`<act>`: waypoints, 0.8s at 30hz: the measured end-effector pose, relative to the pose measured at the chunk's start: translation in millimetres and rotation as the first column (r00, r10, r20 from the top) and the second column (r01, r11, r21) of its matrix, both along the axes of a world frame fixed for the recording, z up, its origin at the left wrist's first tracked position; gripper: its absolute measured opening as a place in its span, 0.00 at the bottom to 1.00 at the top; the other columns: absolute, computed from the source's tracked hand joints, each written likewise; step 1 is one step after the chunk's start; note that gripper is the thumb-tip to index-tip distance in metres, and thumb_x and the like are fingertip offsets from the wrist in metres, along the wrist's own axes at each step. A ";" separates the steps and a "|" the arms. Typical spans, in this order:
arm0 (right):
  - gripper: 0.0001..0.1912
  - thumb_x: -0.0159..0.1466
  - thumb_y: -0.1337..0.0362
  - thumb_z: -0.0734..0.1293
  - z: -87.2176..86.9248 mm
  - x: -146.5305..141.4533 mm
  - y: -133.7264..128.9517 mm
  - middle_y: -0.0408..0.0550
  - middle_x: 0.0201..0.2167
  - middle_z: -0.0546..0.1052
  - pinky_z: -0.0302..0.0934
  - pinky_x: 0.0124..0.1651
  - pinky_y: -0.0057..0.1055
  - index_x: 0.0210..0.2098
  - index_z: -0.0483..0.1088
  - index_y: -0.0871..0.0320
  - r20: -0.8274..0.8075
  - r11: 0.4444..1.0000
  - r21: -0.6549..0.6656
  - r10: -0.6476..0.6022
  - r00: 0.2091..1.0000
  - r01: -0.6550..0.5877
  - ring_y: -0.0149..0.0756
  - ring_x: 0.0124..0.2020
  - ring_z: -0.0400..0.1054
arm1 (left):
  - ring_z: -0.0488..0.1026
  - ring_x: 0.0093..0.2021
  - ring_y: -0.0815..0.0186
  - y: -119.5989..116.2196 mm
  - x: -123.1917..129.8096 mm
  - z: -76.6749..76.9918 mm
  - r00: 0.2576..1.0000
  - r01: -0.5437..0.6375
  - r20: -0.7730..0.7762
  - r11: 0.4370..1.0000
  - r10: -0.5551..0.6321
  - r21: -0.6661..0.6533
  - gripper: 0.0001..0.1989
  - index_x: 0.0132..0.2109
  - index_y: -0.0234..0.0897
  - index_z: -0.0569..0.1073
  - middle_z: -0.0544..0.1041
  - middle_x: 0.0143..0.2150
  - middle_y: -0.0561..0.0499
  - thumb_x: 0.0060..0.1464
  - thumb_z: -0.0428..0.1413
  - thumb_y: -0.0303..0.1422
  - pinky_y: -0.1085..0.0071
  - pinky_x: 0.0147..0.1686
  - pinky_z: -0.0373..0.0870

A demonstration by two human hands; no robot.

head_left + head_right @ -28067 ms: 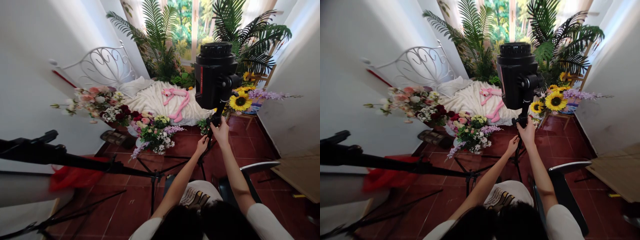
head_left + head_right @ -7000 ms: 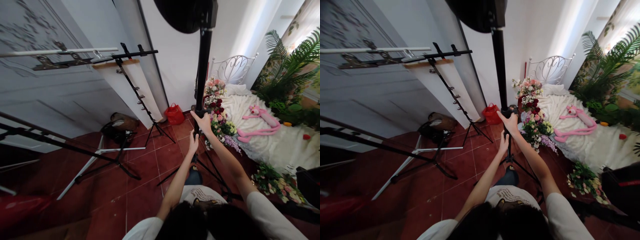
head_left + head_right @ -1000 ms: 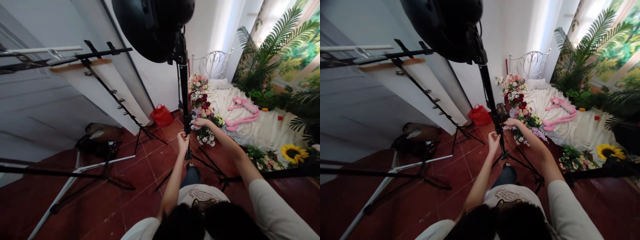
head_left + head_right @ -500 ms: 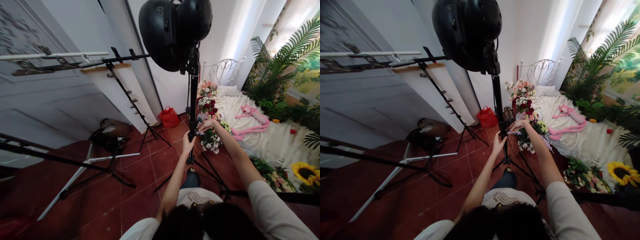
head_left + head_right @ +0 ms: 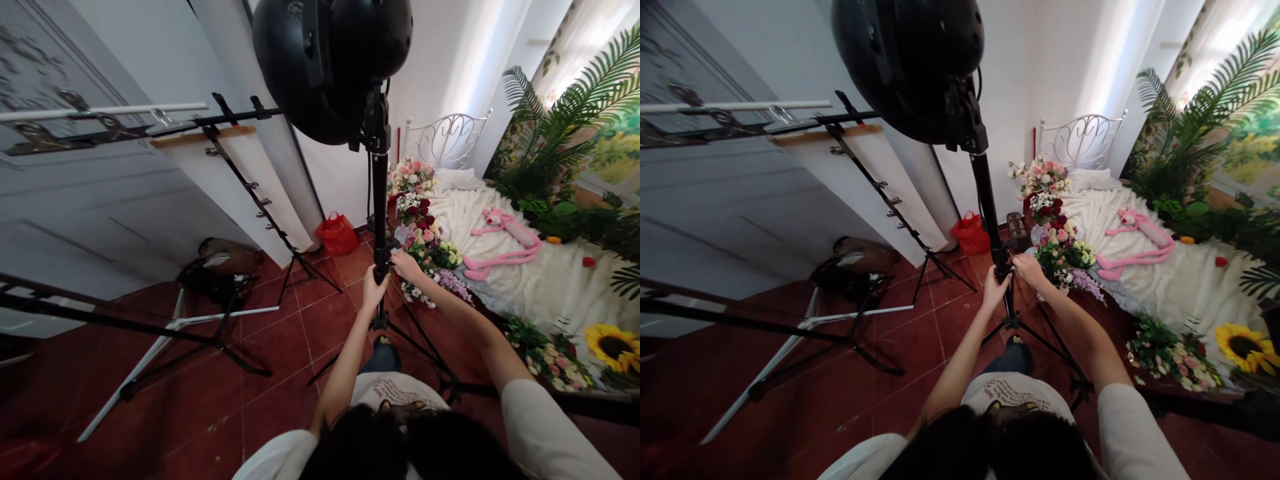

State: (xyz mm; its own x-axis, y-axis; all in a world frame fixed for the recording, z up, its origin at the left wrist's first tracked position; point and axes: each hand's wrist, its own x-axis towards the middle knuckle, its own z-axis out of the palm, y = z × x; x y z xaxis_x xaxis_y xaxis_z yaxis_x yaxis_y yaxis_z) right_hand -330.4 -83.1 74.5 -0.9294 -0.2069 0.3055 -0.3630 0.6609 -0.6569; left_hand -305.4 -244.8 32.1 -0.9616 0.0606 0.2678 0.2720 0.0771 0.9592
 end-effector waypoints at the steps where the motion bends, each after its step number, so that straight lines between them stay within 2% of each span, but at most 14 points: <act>1: 0.06 0.57 0.73 0.62 -8.1 10.4 -3.3 0.54 0.41 0.76 0.57 0.57 0.39 0.31 0.68 0.56 -0.063 0.999 -0.021 -0.036 0.997 0.035 0.41 0.48 0.67 | 0.72 0.47 0.63 0.9 0.8 1.3 1.000 -0.009 -0.009 1.000 0.009 -0.006 0.21 0.48 0.38 0.67 0.74 0.44 0.46 0.49 0.60 0.40 0.65 0.50 0.67; 5: 0.11 0.63 0.66 0.59 -34.7 50.0 -18.2 0.55 0.54 0.71 0.51 0.63 0.45 0.43 0.68 0.54 -0.145 0.965 -0.175 -0.222 0.964 0.195 0.40 0.59 0.61 | 0.72 0.48 0.64 3.3 3.7 7.6 0.999 -0.030 -0.034 0.999 0.030 -0.019 0.19 0.51 0.38 0.66 0.74 0.47 0.45 0.56 0.53 0.42 0.65 0.51 0.66; 8: 0.15 0.64 0.64 0.58 -35.9 69.0 -31.8 0.56 0.57 0.68 0.49 0.64 0.48 0.49 0.66 0.55 -0.126 0.916 -0.275 -0.336 0.934 0.292 0.40 0.61 0.58 | 0.72 0.49 0.64 2.0 4.2 8.0 0.999 -0.014 -0.032 1.000 0.013 -0.026 0.19 0.53 0.38 0.64 0.73 0.49 0.44 0.58 0.51 0.43 0.66 0.52 0.66; 11: 0.15 0.64 0.60 0.60 -19.0 68.8 -48.1 0.55 0.56 0.69 0.47 0.65 0.49 0.48 0.67 0.55 -0.127 0.888 -0.329 -0.378 0.917 0.321 0.42 0.60 0.59 | 0.72 0.50 0.63 -0.3 3.6 0.9 0.999 0.006 -0.036 1.000 -0.007 -0.011 0.21 0.54 0.39 0.64 0.73 0.50 0.44 0.56 0.54 0.43 0.65 0.52 0.66; 13: 0.14 0.60 0.57 0.65 -4.7 57.2 -59.5 0.56 0.51 0.72 0.47 0.65 0.49 0.43 0.69 0.55 -0.104 0.889 -0.327 -0.372 0.923 0.321 0.45 0.58 0.61 | 0.71 0.52 0.61 -1.0 3.4 -6.0 0.999 0.012 -0.050 1.000 -0.012 0.001 0.22 0.54 0.38 0.64 0.72 0.51 0.43 0.54 0.55 0.42 0.63 0.53 0.66; 17: 0.14 0.54 0.53 0.70 14.2 22.8 -75.7 0.54 0.33 0.76 0.60 0.56 0.44 0.30 0.69 0.57 0.085 0.868 -0.369 -0.323 0.943 0.331 0.45 0.44 0.69 | 0.69 0.56 0.57 0.9 4.0 -11.6 0.998 0.007 -0.067 1.000 -0.007 -0.008 0.27 0.59 0.37 0.60 0.69 0.55 0.39 0.53 0.55 0.37 0.59 0.55 0.65; 21: 0.19 0.48 0.50 0.74 35.4 3.6 -81.2 0.49 0.26 0.75 0.67 0.40 0.35 0.26 0.68 0.58 0.260 0.799 -0.514 -0.201 0.945 0.311 0.39 0.33 0.70 | 0.66 0.59 0.56 6.0 4.4 5.6 0.996 -0.006 -0.086 1.000 0.006 -0.006 0.29 0.62 0.36 0.56 0.66 0.59 0.37 0.55 0.54 0.36 0.59 0.58 0.62; 24: 0.19 0.50 0.50 0.73 70.8 0.9 -85.0 0.49 0.24 0.75 0.67 0.36 0.32 0.23 0.68 0.60 0.246 0.762 -0.602 -0.109 0.963 0.240 0.36 0.28 0.71 | 0.68 0.56 0.57 10.7 0.8 26.8 0.995 -0.030 -0.097 0.999 0.032 0.020 0.25 0.59 0.36 0.59 0.69 0.56 0.38 0.58 0.51 0.40 0.61 0.56 0.63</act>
